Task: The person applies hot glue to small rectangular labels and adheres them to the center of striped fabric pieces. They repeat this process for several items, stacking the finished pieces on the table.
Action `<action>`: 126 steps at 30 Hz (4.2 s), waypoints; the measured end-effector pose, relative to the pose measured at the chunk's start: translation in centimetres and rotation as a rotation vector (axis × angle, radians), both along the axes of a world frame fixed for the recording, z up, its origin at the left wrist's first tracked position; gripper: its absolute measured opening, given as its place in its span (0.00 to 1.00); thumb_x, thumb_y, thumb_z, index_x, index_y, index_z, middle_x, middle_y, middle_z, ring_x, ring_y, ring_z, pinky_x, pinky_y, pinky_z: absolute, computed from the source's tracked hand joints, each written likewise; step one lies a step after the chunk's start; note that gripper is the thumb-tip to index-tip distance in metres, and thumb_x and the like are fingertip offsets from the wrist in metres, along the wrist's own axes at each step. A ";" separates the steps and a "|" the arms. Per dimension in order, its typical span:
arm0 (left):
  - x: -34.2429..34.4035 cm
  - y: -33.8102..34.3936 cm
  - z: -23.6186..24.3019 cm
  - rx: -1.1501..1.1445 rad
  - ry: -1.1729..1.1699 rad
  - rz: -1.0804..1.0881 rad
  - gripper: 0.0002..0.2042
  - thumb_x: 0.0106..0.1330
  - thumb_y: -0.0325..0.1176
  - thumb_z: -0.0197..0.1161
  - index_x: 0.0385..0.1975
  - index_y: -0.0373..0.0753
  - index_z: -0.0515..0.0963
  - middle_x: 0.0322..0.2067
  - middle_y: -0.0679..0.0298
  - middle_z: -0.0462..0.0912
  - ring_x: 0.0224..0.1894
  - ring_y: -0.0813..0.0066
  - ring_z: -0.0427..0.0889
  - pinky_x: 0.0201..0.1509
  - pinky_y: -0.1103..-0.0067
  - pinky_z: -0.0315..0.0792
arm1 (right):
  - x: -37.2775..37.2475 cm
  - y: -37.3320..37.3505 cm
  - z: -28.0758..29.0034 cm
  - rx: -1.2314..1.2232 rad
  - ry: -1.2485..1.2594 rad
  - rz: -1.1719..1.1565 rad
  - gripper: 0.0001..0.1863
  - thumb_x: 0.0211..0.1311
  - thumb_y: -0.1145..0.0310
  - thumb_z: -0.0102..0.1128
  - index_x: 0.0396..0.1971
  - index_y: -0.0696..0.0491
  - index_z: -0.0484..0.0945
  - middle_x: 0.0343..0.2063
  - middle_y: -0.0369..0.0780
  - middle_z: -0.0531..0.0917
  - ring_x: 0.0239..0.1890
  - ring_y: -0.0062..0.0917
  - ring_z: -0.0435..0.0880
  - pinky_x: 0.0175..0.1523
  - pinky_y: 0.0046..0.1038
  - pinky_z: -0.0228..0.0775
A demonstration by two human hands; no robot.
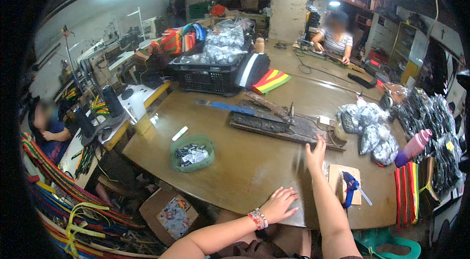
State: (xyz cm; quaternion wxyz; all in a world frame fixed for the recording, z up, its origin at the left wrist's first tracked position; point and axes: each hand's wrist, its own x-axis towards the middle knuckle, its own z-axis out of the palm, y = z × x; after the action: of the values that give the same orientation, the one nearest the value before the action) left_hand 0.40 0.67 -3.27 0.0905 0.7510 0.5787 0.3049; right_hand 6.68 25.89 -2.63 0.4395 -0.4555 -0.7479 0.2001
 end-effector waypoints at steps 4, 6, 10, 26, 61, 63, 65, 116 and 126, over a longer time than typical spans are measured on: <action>0.1 -0.3 -0.2 0.002 -0.035 0.027 0.20 0.68 0.46 0.56 0.54 0.39 0.72 0.59 0.56 0.71 0.66 0.59 0.65 0.72 0.57 0.53 | 1.9 -0.8 -2.4 -0.103 0.271 -0.118 0.34 0.58 0.67 0.63 0.64 0.55 0.61 0.61 0.53 0.65 0.65 0.46 0.62 0.69 0.39 0.54; -0.3 0.1 -0.1 -0.022 -0.170 0.013 0.21 0.67 0.46 0.57 0.54 0.39 0.72 0.59 0.54 0.72 0.65 0.59 0.67 0.72 0.58 0.53 | 1.7 -0.9 -1.4 -0.352 0.397 -0.183 0.34 0.58 0.66 0.64 0.64 0.55 0.61 0.59 0.53 0.69 0.62 0.44 0.66 0.65 0.38 0.59; -0.5 0.6 0.1 -0.068 -0.245 0.052 0.17 0.68 0.41 0.57 0.49 0.37 0.76 0.54 0.56 0.77 0.60 0.58 0.72 0.67 0.65 0.62 | -1.0 -3.6 7.5 -0.984 1.226 -0.055 0.31 0.69 0.58 0.49 0.67 0.56 0.57 0.62 0.48 0.68 0.62 0.32 0.69 0.59 0.35 0.66; -7.8 3.7 0.0 -0.204 -1.614 0.187 0.17 0.70 0.31 0.57 0.58 0.42 0.70 0.54 0.66 0.76 0.56 0.74 0.76 0.59 0.73 0.72 | -1.9 -0.8 6.0 -1.024 1.131 0.066 0.29 0.66 0.61 0.52 0.63 0.58 0.62 0.59 0.47 0.70 0.60 0.36 0.70 0.60 0.43 0.66; -17.8 14.6 -3.1 0.116 -0.968 0.473 0.25 0.65 0.25 0.56 0.64 0.37 0.62 0.63 0.52 0.65 0.60 0.64 0.73 0.61 0.73 0.69 | 1.2 -2.7 0.0 -0.302 0.277 0.074 0.12 0.57 0.69 0.59 0.40 0.56 0.80 0.50 0.50 0.78 0.55 0.38 0.76 0.62 0.35 0.66; -17.6 14.2 -3.4 0.165 -0.863 0.513 0.24 0.65 0.24 0.55 0.63 0.37 0.63 0.61 0.52 0.68 0.56 0.64 0.77 0.58 0.74 0.72 | 1.2 -7.3 -0.2 -0.110 0.082 0.058 0.12 0.57 0.69 0.57 0.40 0.55 0.79 0.57 0.53 0.70 0.61 0.45 0.69 0.65 0.38 0.63; -17.6 14.3 -3.6 0.202 -0.854 0.466 0.21 0.65 0.22 0.55 0.59 0.35 0.67 0.58 0.54 0.70 0.53 0.66 0.79 0.57 0.74 0.73 | 1.5 -9.8 -0.4 0.004 -0.002 0.132 0.09 0.57 0.71 0.57 0.36 0.57 0.78 0.55 0.53 0.72 0.60 0.47 0.69 0.65 0.38 0.62; -28.1 31.9 9.3 0.483 -0.160 0.423 0.08 0.64 0.32 0.58 0.35 0.34 0.80 0.32 0.49 0.84 0.36 0.56 0.85 0.42 0.69 0.76 | 0.1 -11.5 0.4 0.189 -0.532 0.226 0.15 0.57 0.66 0.58 0.41 0.56 0.71 0.46 0.48 0.72 0.50 0.42 0.71 0.54 0.43 0.65; -41.3 51.5 3.2 -0.427 0.520 0.451 0.22 0.63 0.50 0.56 0.38 0.33 0.82 0.38 0.41 0.82 0.47 0.49 0.82 0.52 0.62 0.75 | -0.7 -10.3 4.0 -0.056 -0.444 0.178 0.18 0.55 0.63 0.59 0.46 0.51 0.73 0.49 0.46 0.71 0.52 0.44 0.70 0.53 0.43 0.65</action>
State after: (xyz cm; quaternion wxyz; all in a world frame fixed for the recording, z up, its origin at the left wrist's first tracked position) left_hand -40.92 52.15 -0.05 0.0261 0.6213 0.7830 -0.0101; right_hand 5.97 15.64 1.40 0.2321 -0.4325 -0.8576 0.1535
